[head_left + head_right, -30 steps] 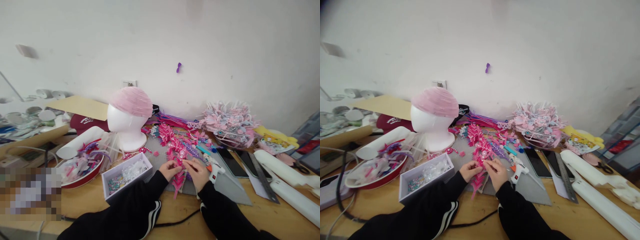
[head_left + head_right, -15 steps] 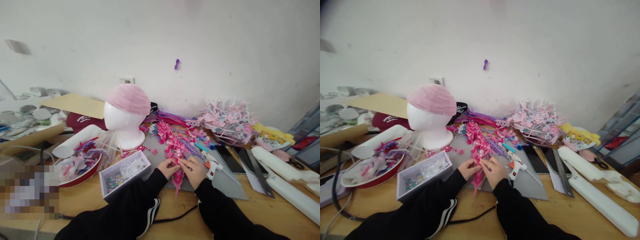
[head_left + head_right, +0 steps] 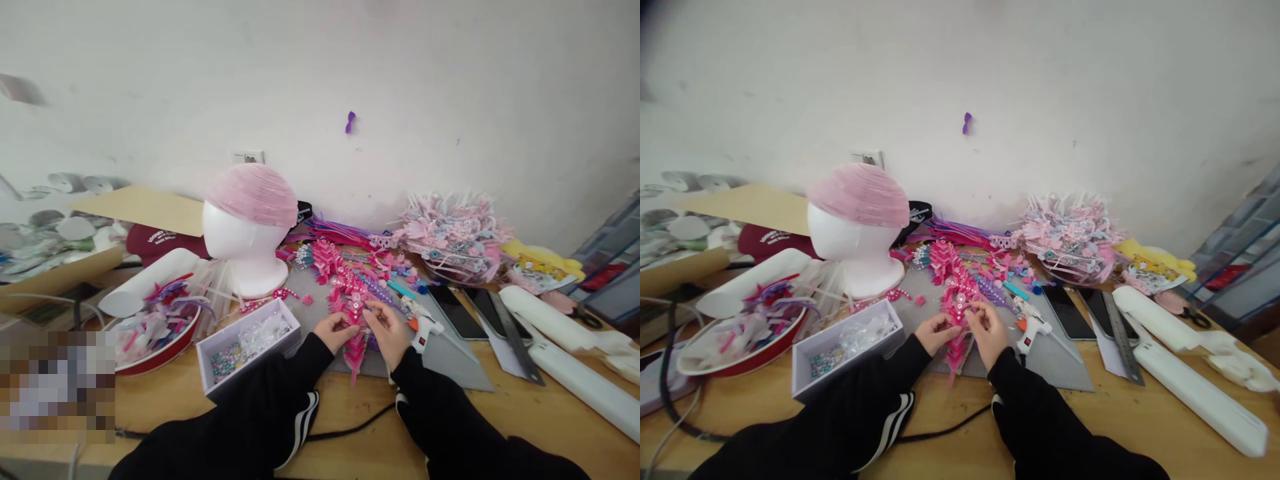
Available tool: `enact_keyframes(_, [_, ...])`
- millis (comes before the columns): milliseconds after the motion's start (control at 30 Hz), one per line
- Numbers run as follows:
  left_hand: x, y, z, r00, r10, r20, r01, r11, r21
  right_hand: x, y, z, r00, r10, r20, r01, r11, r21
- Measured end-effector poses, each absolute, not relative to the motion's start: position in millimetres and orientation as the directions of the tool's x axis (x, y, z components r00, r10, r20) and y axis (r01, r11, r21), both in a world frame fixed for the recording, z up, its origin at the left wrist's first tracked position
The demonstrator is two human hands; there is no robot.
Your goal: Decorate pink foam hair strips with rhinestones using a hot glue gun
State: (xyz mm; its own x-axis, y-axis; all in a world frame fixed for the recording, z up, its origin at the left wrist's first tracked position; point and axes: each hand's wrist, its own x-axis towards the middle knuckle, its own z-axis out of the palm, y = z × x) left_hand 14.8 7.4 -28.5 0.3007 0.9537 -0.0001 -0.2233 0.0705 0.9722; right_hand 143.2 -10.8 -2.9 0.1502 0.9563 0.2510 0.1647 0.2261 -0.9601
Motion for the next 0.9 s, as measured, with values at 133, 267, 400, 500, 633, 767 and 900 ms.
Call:
enact_keyframes(133, [14.2, 6.3, -27.9, 0.317, 0.948, 0.01, -0.208, 0.059, 0.976, 142.1, -10.0, -2.6, 0.134, 0.974, 0.181, 0.118, 0.166, -0.979])
enact_keyframes(267, [14.4, 6.2, -28.0, 0.322, 0.947, 0.012, -0.212, 0.06, 0.975, 140.8, -9.7, -1.9, 0.123, 0.98, 0.154, 0.118, 0.14, -0.983])
enact_keyframes(400, [15.1, 6.7, -29.9, 0.334, 0.942, 0.007, -0.229, 0.074, 0.971, 139.8, -10.8, -0.7, 0.118, 0.982, 0.148, 0.143, 0.131, -0.981])
enact_keyframes(500, [14.9, 6.5, -30.2, 0.323, 0.946, 0.012, -0.23, 0.066, 0.971, 140.5, -11.3, -0.8, 0.098, 0.983, 0.158, 0.167, 0.14, -0.976])
enact_keyframes(633, [14.2, 5.8, -27.5, 0.323, 0.946, 0.037, -0.228, 0.04, 0.973, 142.3, -9.9, -2.5, 0.091, 0.982, 0.167, 0.192, 0.147, -0.97])
enact_keyframes(767, [13.8, 6.5, -26.3, 0.316, 0.948, 0.035, -0.221, 0.037, 0.975, 143.2, -8.2, -5.6, 0.077, 0.984, 0.158, 0.198, 0.14, -0.97])
enact_keyframes(900, [13.2, 8.5, -27.3, 0.314, 0.949, 0.016, -0.21, 0.053, 0.976, 142.8, -7.7, -6.8, 0.082, 0.984, 0.158, 0.144, 0.145, -0.979])
